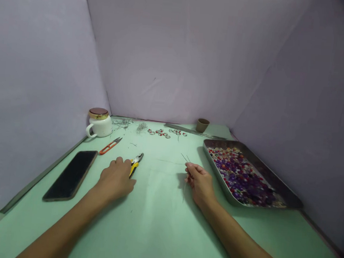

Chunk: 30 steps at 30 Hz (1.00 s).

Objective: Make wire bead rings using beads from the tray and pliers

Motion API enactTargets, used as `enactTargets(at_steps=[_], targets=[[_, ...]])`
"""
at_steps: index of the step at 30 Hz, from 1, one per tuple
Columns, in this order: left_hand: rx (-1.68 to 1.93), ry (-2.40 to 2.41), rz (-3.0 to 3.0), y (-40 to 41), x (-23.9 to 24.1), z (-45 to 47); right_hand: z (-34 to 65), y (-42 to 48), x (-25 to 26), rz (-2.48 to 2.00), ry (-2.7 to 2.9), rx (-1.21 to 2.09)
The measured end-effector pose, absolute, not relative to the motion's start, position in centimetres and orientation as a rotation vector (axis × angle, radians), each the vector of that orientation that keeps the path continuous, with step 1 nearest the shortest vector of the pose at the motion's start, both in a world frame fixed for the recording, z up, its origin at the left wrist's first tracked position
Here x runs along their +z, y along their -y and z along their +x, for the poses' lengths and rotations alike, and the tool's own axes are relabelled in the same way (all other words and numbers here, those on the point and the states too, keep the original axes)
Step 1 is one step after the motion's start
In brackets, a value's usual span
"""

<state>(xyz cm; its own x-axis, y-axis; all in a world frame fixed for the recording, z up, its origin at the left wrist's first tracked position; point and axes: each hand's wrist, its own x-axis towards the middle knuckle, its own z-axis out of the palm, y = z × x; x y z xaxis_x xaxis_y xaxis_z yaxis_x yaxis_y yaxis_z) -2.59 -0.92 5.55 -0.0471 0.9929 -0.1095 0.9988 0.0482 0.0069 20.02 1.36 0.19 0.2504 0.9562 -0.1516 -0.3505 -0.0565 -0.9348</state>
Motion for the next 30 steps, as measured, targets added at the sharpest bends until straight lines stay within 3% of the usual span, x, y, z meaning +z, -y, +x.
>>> enactTargets(at_steps=[8,30], targets=[[-0.279,-2.108,2.100,1.0,6.3,-3.2,20.1,-1.5,-0.1,-1.146,0.712,1.230],[-0.138,-2.230,2.032,0.5,4.4,-2.1,19.9,-1.5,-0.5,-1.154,0.702,1.195]])
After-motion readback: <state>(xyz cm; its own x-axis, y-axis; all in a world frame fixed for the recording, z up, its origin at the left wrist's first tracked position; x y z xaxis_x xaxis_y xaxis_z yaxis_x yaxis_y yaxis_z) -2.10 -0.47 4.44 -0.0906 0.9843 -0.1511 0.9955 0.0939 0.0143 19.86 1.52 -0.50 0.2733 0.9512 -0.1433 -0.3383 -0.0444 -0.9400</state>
